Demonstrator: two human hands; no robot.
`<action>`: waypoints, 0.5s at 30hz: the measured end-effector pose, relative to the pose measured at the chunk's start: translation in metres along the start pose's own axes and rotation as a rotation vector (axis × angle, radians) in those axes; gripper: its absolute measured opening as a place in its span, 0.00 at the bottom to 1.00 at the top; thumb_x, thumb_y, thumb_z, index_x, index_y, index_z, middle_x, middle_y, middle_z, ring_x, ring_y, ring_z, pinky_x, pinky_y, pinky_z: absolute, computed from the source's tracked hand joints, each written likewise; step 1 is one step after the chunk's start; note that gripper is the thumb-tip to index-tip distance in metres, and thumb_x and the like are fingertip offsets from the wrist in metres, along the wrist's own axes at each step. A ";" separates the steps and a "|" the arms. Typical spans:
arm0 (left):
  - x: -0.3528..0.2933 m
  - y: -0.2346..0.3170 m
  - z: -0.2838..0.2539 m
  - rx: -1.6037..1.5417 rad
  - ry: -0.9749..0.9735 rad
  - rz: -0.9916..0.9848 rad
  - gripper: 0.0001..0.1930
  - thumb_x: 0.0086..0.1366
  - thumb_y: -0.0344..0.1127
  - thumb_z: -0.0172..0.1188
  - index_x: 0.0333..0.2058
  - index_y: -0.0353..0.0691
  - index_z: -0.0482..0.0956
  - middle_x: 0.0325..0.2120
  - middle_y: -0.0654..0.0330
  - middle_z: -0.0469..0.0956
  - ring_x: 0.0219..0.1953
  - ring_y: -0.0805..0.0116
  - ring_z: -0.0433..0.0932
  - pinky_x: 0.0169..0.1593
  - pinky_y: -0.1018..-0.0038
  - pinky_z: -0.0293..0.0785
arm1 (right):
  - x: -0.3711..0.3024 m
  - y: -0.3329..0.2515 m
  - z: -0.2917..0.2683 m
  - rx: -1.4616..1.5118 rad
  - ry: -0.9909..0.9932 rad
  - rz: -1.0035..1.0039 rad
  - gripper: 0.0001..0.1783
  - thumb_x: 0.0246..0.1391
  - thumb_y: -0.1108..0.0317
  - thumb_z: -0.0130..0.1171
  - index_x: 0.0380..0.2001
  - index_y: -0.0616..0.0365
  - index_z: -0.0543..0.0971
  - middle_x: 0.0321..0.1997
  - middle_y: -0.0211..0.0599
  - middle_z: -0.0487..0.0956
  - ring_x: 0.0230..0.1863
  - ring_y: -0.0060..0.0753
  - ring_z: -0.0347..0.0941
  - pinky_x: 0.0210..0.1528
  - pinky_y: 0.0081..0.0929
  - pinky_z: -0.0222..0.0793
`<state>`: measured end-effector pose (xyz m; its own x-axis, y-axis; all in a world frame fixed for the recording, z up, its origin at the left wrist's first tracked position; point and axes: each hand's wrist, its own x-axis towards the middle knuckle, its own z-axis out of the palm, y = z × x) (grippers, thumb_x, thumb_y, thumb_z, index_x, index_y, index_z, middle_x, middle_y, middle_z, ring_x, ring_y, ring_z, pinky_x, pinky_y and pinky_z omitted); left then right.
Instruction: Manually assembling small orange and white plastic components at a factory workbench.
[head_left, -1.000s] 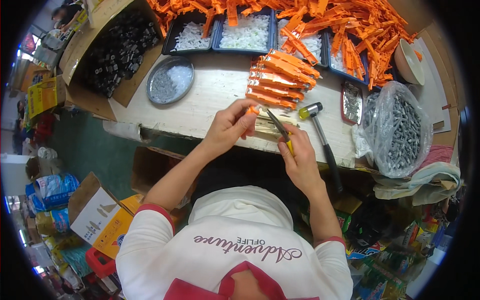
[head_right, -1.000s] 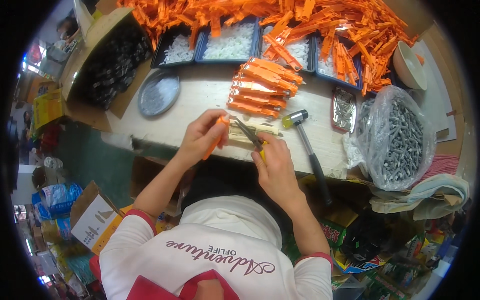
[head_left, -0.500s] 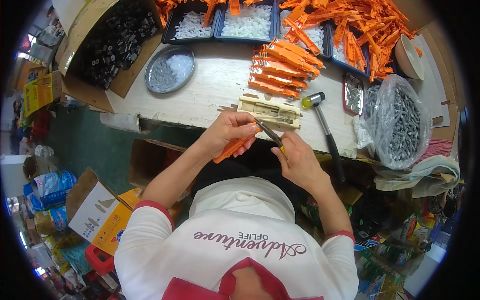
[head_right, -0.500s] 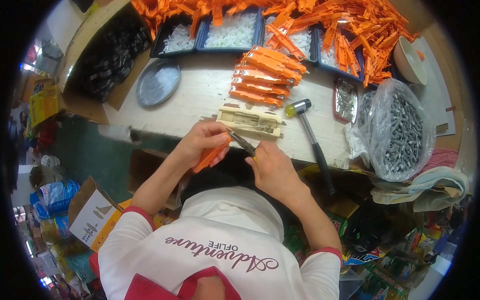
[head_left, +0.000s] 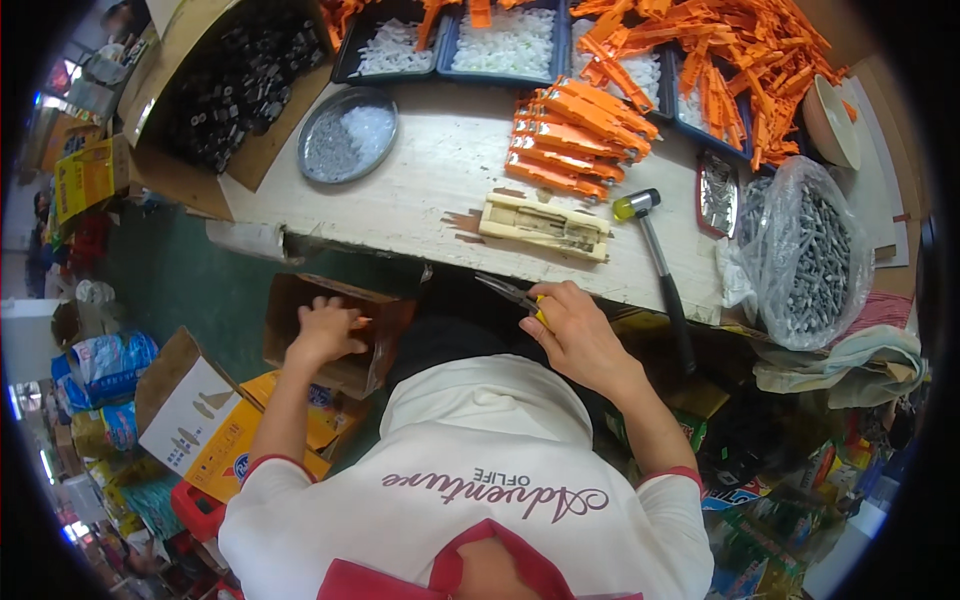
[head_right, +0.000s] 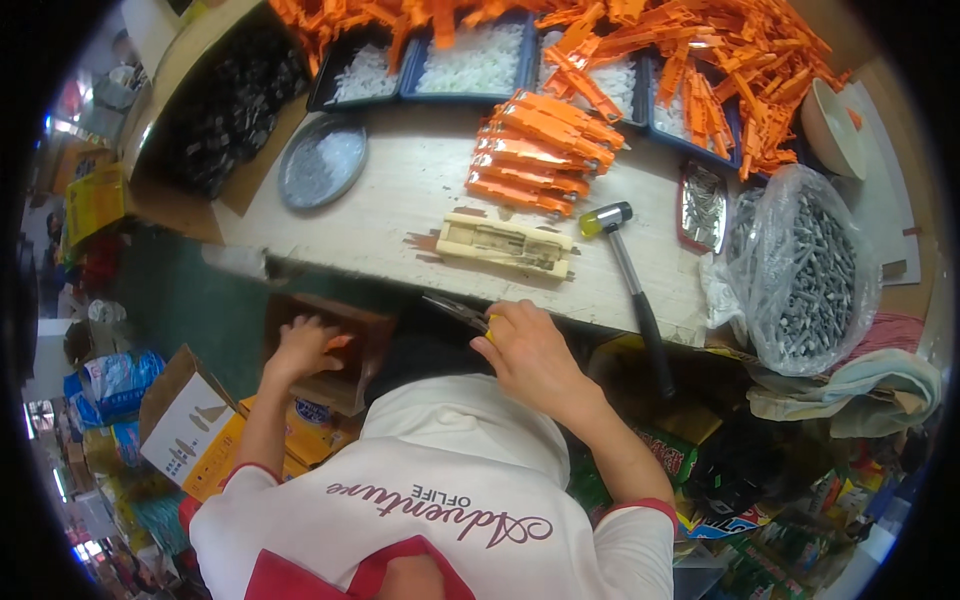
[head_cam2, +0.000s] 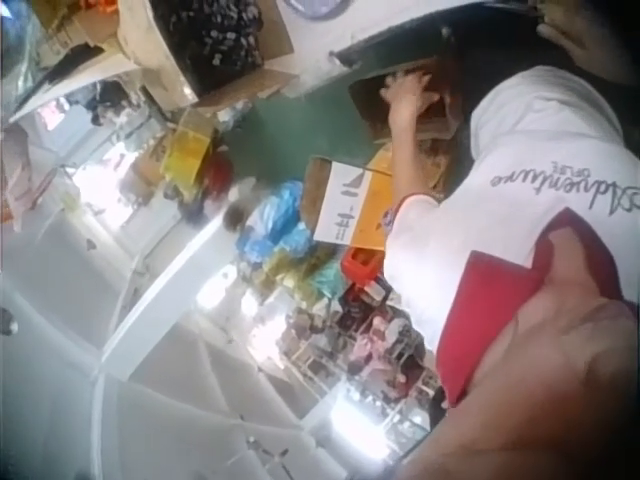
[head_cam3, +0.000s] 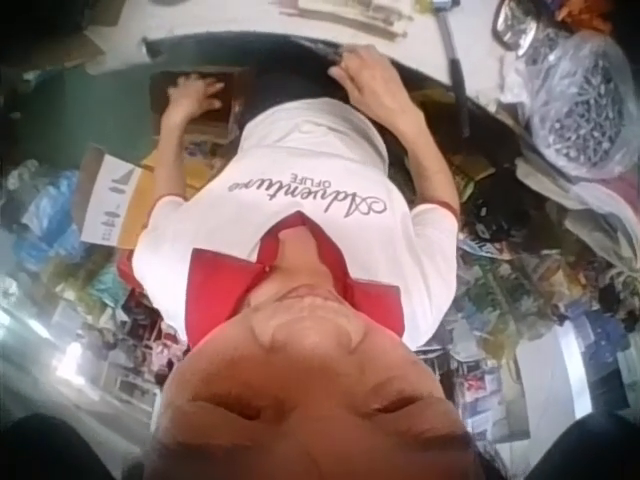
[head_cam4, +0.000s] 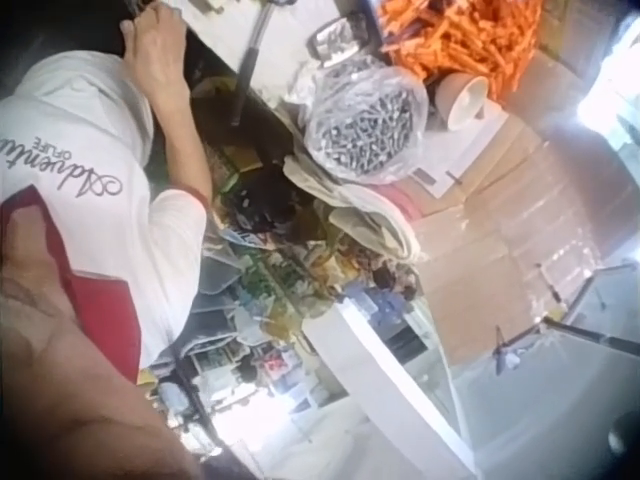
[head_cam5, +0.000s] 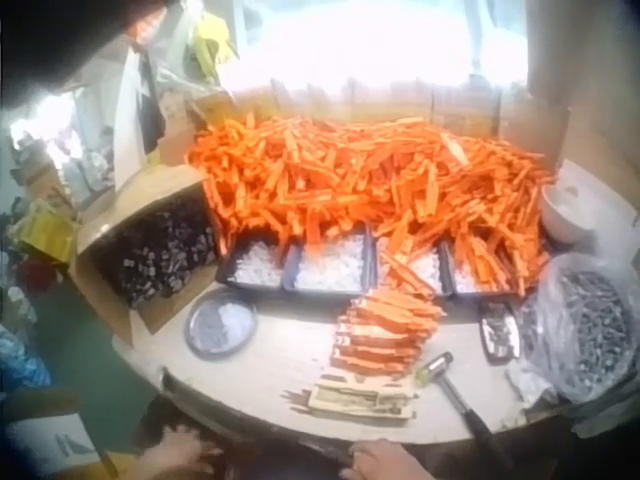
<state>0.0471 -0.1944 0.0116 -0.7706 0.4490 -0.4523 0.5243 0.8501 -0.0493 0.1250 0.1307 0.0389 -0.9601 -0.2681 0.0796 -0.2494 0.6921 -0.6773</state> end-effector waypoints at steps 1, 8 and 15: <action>0.005 -0.003 -0.012 -0.054 -0.167 -0.083 0.19 0.49 0.41 0.65 0.41 0.44 0.78 0.36 0.51 0.74 0.42 0.57 0.72 0.47 0.66 0.67 | -0.001 0.003 -0.001 -0.007 0.010 0.005 0.11 0.50 0.68 0.57 0.26 0.66 0.70 0.43 0.46 0.72 0.42 0.48 0.66 0.44 0.37 0.64; 0.122 0.090 -0.117 -0.581 0.821 0.587 0.14 0.50 0.36 0.64 0.37 0.42 0.78 0.34 0.56 0.73 0.40 0.57 0.70 0.44 0.65 0.64 | -0.006 -0.001 -0.001 0.056 0.101 0.102 0.09 0.50 0.70 0.57 0.28 0.67 0.71 0.34 0.46 0.71 0.36 0.49 0.68 0.37 0.36 0.66; 0.216 0.193 -0.157 -0.153 0.988 0.637 0.12 0.46 0.35 0.64 0.33 0.48 0.79 0.46 0.58 0.66 0.51 0.56 0.60 0.49 0.57 0.54 | -0.023 0.010 -0.010 0.001 0.242 0.129 0.09 0.48 0.71 0.58 0.29 0.66 0.71 0.32 0.44 0.70 0.35 0.48 0.68 0.34 0.37 0.66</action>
<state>-0.0752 0.1097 0.0442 -0.3675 0.7641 0.5302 0.9177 0.3904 0.0734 0.1433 0.1506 0.0379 -0.9862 -0.0097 0.1653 -0.1233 0.7091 -0.6942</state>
